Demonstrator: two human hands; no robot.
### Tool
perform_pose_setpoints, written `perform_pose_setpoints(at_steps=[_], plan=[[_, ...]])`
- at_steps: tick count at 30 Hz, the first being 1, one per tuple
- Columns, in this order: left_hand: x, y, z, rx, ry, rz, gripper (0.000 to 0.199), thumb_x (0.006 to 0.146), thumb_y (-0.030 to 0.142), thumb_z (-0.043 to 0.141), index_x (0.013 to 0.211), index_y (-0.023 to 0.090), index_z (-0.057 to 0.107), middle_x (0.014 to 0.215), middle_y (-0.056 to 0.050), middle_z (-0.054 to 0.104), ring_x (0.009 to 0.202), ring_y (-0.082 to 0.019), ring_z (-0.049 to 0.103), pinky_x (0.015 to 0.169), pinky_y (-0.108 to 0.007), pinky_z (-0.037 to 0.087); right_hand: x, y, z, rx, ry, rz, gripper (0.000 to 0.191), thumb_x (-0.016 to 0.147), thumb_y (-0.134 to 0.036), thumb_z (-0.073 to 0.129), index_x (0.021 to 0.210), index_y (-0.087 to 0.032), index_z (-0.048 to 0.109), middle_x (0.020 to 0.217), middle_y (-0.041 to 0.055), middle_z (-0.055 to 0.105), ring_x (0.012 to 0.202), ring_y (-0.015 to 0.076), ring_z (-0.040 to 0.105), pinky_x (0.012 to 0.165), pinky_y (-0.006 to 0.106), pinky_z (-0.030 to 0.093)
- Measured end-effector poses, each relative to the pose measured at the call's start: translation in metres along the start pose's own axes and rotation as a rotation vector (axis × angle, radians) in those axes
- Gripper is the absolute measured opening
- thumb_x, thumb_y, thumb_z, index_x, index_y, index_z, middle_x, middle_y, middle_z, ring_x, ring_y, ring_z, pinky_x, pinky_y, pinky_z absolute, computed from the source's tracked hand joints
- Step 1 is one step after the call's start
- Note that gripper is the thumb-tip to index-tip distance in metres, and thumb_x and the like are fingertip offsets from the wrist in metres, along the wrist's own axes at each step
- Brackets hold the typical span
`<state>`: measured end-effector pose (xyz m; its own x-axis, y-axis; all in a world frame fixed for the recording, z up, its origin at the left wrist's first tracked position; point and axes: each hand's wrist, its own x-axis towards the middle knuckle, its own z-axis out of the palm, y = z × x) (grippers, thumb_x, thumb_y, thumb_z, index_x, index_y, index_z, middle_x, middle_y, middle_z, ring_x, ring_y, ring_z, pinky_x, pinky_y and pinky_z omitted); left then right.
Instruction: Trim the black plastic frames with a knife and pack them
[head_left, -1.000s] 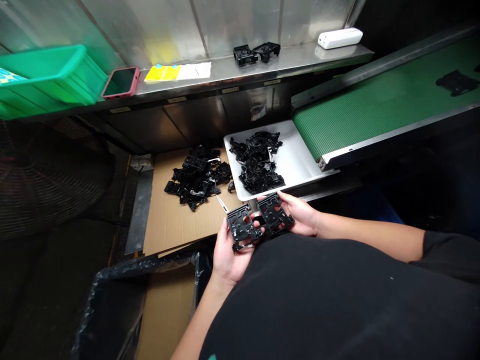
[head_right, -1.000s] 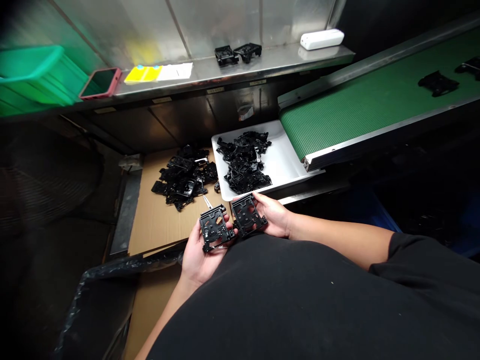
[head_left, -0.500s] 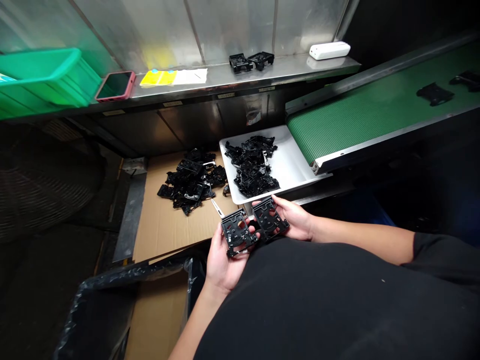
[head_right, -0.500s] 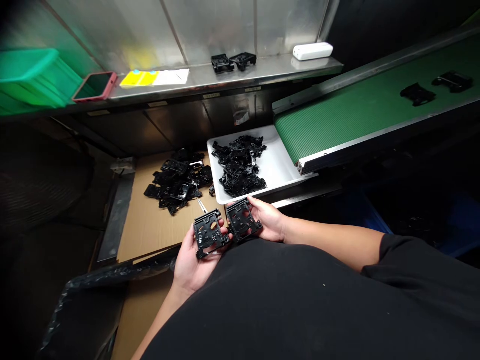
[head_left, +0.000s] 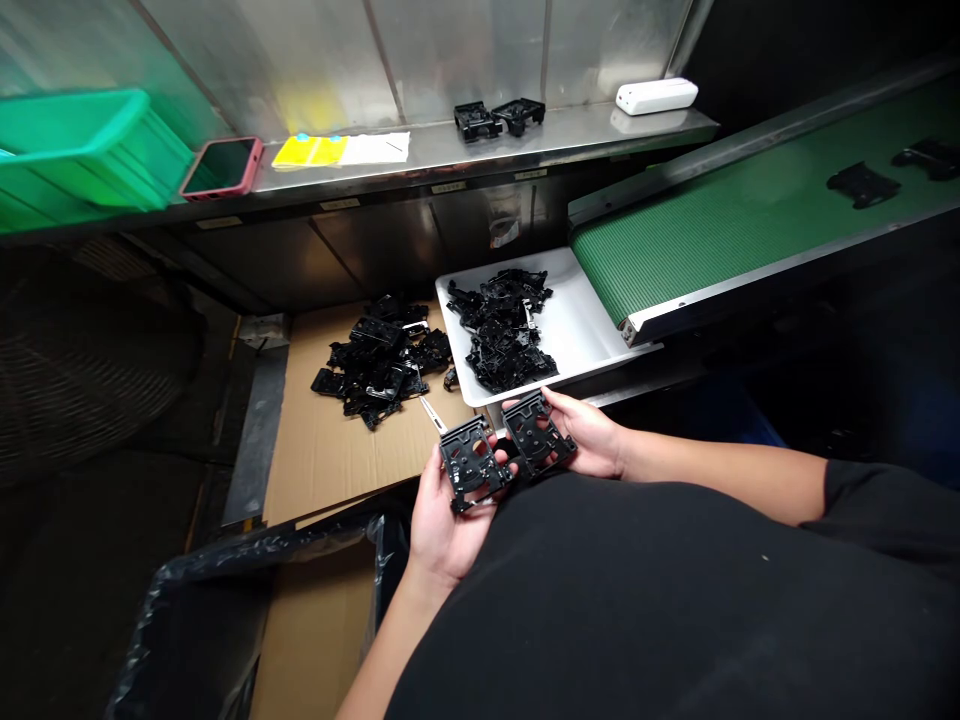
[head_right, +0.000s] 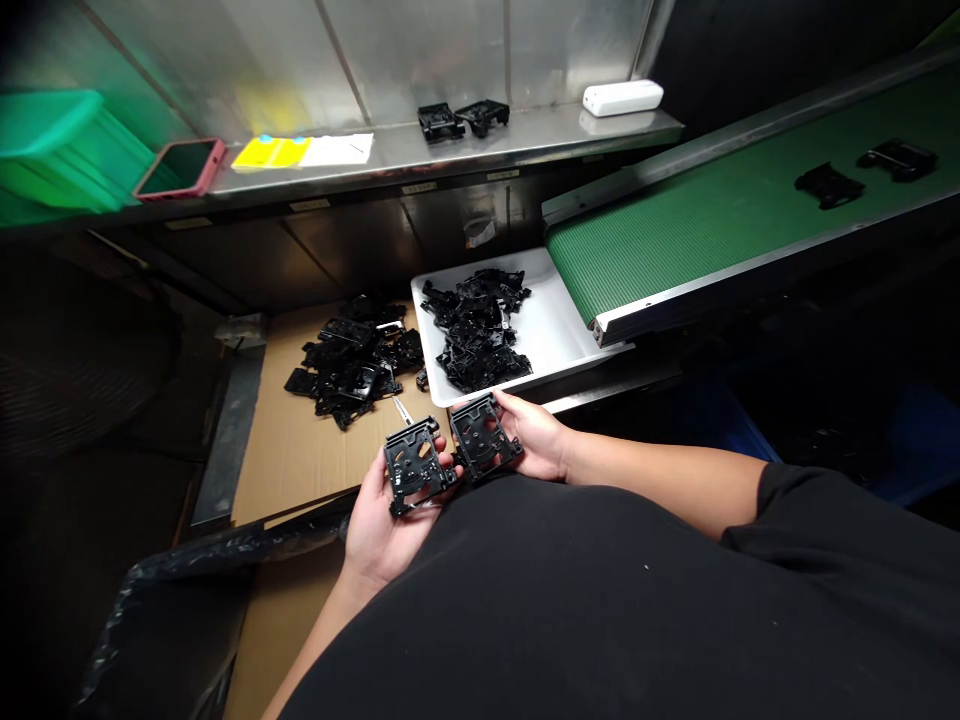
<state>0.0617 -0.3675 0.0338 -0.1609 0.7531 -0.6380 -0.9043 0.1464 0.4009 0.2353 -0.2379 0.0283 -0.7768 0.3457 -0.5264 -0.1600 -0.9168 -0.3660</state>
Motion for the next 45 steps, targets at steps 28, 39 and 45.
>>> perform_pose_setpoints(at_steps=[28,39,45], plan=[[0.0002,-0.0014,-0.0047,0.040,-0.006,0.010,0.054,0.113,0.041,0.035,0.113,0.010,0.078,0.112,-0.016,0.081,0.089,-0.026,0.081,0.098,-0.051,0.067,0.0038,0.0031,-0.0039,0.072,0.006,0.021,0.050,0.115,-0.048,0.031,0.128,-0.019,0.070,0.085,0.0081,0.078,0.064,0.0205,0.072,0.061,0.031,0.062],[0.0009,-0.0006,-0.0040,0.036,-0.001,0.008,0.053,0.113,0.042,0.035,0.112,0.011,0.078,0.110,-0.014,0.081,0.089,-0.025,0.080,0.097,-0.049,0.067,0.0060,0.0019,-0.0046,0.058,-0.015,0.027,0.056,0.116,-0.050,0.025,0.133,-0.021,0.069,0.084,0.0079,0.078,0.062,0.0212,0.073,0.062,0.033,0.064],[0.0007,-0.0005,0.0026,0.030,0.009,-0.014,0.054,0.113,0.044,0.037,0.108,0.011,0.079,0.104,-0.013,0.082,0.083,-0.023,0.080,0.097,-0.046,0.067,0.0053,0.0016,-0.0038,0.068,-0.052,0.025,0.058,0.116,-0.050,0.022,0.132,-0.019,0.068,0.086,0.0097,0.079,0.064,0.0215,0.075,0.061,0.031,0.064]])
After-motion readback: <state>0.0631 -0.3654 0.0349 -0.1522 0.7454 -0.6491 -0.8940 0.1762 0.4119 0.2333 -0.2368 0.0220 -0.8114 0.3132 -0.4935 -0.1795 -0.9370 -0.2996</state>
